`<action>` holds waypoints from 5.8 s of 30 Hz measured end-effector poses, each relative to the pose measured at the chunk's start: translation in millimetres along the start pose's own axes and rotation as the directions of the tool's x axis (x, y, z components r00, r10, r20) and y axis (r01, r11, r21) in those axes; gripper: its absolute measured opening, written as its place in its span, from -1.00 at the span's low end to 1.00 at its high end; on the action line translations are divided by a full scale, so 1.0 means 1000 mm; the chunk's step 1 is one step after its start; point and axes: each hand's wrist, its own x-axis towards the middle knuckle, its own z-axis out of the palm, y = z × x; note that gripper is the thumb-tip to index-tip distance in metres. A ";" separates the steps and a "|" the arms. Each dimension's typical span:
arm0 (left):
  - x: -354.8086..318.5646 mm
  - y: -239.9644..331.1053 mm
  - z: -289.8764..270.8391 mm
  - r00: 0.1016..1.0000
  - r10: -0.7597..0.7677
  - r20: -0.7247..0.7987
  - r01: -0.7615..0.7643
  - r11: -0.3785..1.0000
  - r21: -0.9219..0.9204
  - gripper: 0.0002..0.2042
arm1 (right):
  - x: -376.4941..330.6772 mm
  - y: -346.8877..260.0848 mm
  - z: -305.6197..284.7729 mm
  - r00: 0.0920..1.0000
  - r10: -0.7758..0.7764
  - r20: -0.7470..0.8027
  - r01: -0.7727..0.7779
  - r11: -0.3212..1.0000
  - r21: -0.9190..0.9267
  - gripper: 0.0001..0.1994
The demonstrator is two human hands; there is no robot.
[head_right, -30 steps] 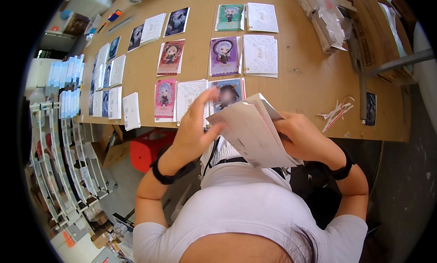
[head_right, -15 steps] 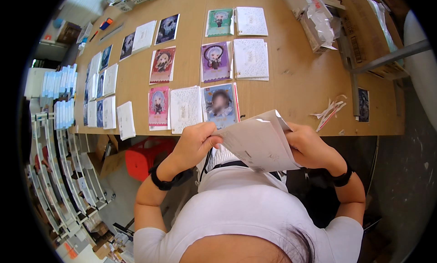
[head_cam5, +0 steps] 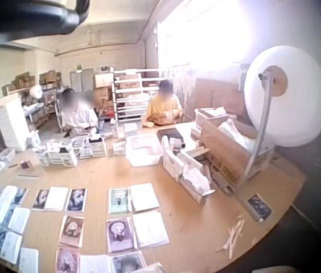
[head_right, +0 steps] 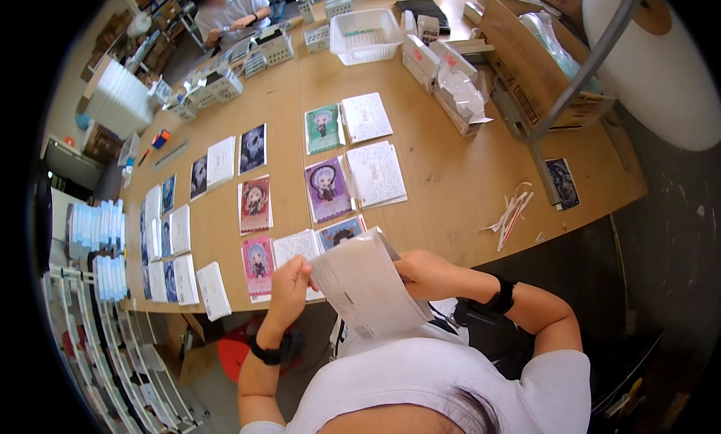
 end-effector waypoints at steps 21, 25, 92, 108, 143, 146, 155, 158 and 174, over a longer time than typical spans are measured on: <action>0.002 0.005 0.006 0.993 0.110 0.041 -0.110 0.994 -0.004 -0.63 | -0.031 -0.004 -0.005 0.994 -0.091 -0.060 0.084 0.989 -0.120 -0.81; 0.000 0.006 0.005 0.990 0.007 0.139 0.037 0.949 -0.315 -0.78 | -0.028 -0.005 -0.003 0.991 -0.071 -0.111 0.057 0.990 -0.126 -0.84; 0.021 -0.022 0.021 0.939 -0.341 -0.041 0.090 0.361 -0.928 -0.62 | 0.042 0.064 0.010 0.966 0.003 -0.257 0.075 0.953 0.293 -0.68; -0.034 -0.074 -0.024 0.782 -0.554 -0.284 0.024 0.483 -0.876 -0.64 | 0.094 0.212 -0.119 0.732 0.542 -0.412 -0.086 0.674 0.734 -0.65; -0.192 -0.036 -0.023 0.011 -0.759 -0.651 0.119 0.647 -0.753 -0.52 | 0.117 0.341 -0.237 0.723 0.156 -0.673 -0.643 0.510 -0.571 -0.84; -0.186 -0.037 -0.024 -0.018 -0.758 -0.652 0.124 0.645 -0.754 -0.55 | 0.094 0.342 -0.232 0.662 0.298 -0.688 -0.705 0.560 -0.435 -0.82; -0.186 -0.027 -0.011 -0.045 -0.769 -0.637 0.106 0.631 -0.769 -0.58 | 0.038 0.367 -0.230 0.232 0.003 -0.973 -0.567 0.813 -0.133 -0.49; -0.179 -0.023 -0.011 -0.075 -0.771 -0.632 0.140 0.619 -0.773 -0.58 | 0.043 0.368 -0.254 0.241 0.344 -0.907 -0.351 0.903 0.249 -0.60; -0.145 -0.019 -0.007 -0.051 -0.757 -0.652 0.128 0.643 -0.756 -0.61 | 0.031 0.311 -0.253 0.295 0.279 -0.914 -0.125 0.959 0.252 -0.79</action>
